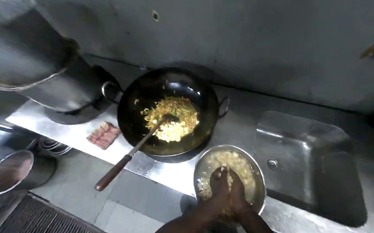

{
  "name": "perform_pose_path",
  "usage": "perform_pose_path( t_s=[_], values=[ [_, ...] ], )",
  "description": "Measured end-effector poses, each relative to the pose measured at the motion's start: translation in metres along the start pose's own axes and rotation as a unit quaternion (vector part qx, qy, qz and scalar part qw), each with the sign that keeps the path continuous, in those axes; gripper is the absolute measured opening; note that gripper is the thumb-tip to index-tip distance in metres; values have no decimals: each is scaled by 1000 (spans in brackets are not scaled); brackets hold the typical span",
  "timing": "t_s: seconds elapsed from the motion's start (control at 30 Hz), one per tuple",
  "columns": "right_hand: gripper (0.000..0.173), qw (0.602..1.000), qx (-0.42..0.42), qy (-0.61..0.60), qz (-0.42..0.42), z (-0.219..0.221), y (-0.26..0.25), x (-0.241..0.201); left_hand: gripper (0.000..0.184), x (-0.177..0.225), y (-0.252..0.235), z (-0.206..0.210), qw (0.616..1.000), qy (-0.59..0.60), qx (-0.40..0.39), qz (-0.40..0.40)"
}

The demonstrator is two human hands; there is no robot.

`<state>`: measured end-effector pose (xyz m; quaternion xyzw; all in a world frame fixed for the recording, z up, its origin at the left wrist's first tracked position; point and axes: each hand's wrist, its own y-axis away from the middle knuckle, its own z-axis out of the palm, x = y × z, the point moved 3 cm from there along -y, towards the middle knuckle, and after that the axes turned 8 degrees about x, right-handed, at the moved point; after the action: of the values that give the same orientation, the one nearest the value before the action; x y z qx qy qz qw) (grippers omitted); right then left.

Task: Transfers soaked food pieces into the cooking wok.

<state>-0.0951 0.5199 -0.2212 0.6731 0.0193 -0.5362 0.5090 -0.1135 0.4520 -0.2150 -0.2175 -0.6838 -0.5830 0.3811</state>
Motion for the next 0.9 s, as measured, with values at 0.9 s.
perform_pose_path(
  t_s=[0.9],
  values=[
    [29,979,-98,-130,-125,43,62,-98,29,110,54,-3,976,100,-41,189]
  ],
)
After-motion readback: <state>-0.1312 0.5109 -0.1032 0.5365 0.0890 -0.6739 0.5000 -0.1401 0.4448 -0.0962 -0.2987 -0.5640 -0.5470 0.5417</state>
